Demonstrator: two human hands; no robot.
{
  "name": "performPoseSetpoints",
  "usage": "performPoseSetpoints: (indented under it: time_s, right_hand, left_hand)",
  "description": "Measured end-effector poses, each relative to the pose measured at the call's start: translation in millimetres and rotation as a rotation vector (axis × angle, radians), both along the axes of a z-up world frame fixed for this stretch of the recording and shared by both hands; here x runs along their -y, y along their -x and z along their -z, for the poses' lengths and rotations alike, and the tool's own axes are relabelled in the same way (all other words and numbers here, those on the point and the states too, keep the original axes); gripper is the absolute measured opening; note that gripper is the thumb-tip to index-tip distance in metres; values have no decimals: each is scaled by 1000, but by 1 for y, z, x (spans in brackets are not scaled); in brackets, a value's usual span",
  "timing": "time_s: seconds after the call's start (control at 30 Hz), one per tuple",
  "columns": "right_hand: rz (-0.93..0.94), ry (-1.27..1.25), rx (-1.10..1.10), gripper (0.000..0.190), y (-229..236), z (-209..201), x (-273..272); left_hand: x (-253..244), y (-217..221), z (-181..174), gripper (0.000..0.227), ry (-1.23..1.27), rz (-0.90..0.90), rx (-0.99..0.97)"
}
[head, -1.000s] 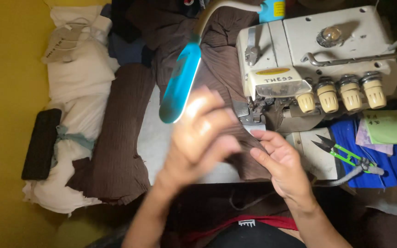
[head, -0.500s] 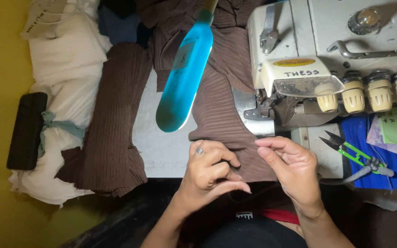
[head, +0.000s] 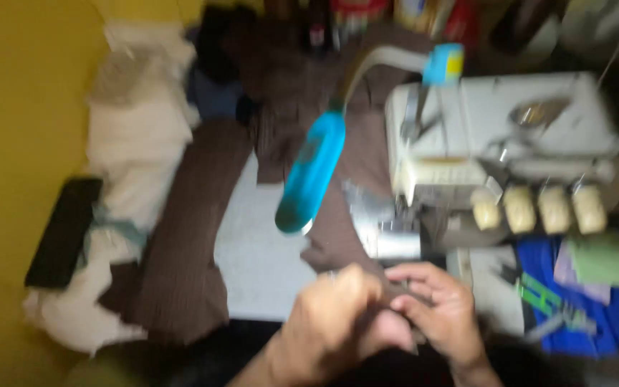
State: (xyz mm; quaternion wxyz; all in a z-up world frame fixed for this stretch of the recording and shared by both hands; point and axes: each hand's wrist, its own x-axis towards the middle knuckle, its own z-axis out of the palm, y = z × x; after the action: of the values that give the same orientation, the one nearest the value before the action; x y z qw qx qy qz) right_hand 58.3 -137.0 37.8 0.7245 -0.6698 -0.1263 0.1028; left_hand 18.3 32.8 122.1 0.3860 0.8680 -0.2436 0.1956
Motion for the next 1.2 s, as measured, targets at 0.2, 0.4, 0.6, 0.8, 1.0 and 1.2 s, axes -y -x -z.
performPoseSetpoints:
  time_s: [0.2, 0.4, 0.6, 0.8, 1.0, 1.2]
  right_hand:
    - [157, -156, -110, 14, -6, -26, -12]
    - [190, -235, -178, 16, -3, -24, -26]
    - [272, -89, -96, 24, 0, -25, -28]
    - [-149, -80, 164, 57, 8, -2, -15]
    - [-73, 267, 341, 12, 2, -37, -19]
    - [37, 209, 56, 30, -8, 7, -6]
  left_hand:
    - [21, 0, 36, 26, 16, -200, 400]
    - [23, 4, 59, 40, 194, -292, 271]
    - [5, -3, 48, 10, 316, -122, 172]
    - [-2, 13, 40, 4, 587, 55, -53]
    - [-7, -17, -10, 8, -114, -69, 193]
    - [-11, -80, 11, 19, -216, -164, 89]
